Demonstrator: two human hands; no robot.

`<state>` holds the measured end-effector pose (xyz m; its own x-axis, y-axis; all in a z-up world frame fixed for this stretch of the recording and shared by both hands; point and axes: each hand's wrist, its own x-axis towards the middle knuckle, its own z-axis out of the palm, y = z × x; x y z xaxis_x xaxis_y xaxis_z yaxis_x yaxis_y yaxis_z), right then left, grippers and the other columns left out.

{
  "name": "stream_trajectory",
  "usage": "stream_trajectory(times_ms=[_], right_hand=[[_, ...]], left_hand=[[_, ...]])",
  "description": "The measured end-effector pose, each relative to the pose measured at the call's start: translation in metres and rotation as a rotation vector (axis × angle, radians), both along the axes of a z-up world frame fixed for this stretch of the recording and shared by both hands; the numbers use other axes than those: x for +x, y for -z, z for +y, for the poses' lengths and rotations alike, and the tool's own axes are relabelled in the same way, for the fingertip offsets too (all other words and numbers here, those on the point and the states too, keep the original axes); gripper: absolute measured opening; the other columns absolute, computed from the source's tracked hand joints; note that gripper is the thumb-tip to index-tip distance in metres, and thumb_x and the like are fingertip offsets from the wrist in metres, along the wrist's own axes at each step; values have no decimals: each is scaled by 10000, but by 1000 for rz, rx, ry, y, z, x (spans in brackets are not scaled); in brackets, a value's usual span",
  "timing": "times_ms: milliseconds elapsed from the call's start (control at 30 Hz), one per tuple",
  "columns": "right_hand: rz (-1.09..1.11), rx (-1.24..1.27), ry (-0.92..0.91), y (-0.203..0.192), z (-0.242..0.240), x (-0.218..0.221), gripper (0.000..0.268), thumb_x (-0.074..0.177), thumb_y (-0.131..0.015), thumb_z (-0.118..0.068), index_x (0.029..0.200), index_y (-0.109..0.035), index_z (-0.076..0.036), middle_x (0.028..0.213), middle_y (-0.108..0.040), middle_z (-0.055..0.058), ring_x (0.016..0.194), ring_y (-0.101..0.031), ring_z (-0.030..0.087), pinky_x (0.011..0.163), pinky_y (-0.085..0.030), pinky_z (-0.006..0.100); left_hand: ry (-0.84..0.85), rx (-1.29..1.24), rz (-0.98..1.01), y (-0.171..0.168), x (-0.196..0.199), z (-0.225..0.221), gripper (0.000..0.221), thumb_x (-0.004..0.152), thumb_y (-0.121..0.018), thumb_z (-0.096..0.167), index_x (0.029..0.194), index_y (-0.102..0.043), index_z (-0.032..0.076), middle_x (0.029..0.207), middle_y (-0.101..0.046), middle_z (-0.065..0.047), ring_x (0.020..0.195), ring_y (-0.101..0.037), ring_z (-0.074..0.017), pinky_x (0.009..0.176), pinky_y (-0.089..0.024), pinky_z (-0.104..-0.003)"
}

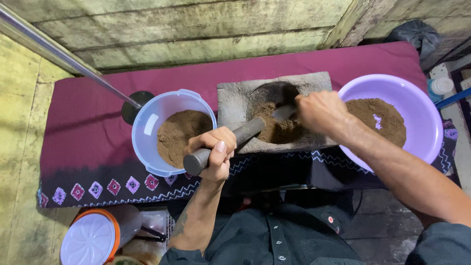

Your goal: Grinding brown powder in a stone mortar using a wooden pestle and a spoon

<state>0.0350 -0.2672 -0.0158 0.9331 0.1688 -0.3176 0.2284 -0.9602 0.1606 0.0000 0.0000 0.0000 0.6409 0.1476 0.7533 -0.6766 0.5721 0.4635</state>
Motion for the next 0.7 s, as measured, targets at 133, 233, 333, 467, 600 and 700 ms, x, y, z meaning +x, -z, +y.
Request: stream_trajectory(times_ms=[133,233,333,467,600,700], right_hand=[[-40,-47,-61,-4,1,-9,303,948,-464,-202,892,-733,-76,756,-769,175,821,-788,371,696,-605,516],[45,-14,-68,-5,3,-4,336,927,-498,-275,855,-778,-102,794,-786,152,823,-790,344,708,-613,483],[-137,-197,-86,7,-4,16,270,919,-505,-222,850,-760,-165,769,-771,82,772,-781,278,678,-604,433],[-368,-94,-280,26,16,22,225,964,-538,-266,1102,-710,-224,936,-749,58,837,-757,251,654,-600,403],[-171,-60,-479,16,12,16,236,1022,-501,-350,1162,-680,-288,1033,-738,45,949,-739,219,796,-589,345],[-146,-70,-417,-11,-6,17,303,1092,-387,-355,1259,-601,-220,1030,-702,90,948,-714,234,836,-566,339]], left_hand=[[-1,-17,-9,-2,2,-2,382,912,-595,-12,564,-459,70,415,-421,-52,360,-422,-174,420,-398,-285],[-8,-14,-23,-5,3,-1,377,907,-591,-13,569,-454,84,418,-417,-45,361,-403,-162,421,-388,-288],[-14,-35,-29,-11,1,1,379,911,-593,0,567,-453,76,421,-414,-53,360,-397,-171,424,-388,-298],[-16,-25,-49,-20,0,-1,356,903,-585,7,584,-447,82,418,-407,-37,358,-407,-159,424,-391,-291],[-21,-38,-37,-21,-2,4,333,890,-580,10,591,-452,78,413,-405,-34,353,-405,-152,408,-375,-292],[-3,-54,-44,-13,2,6,338,899,-587,7,596,-455,78,419,-408,-48,351,-400,-165,411,-378,-300]])
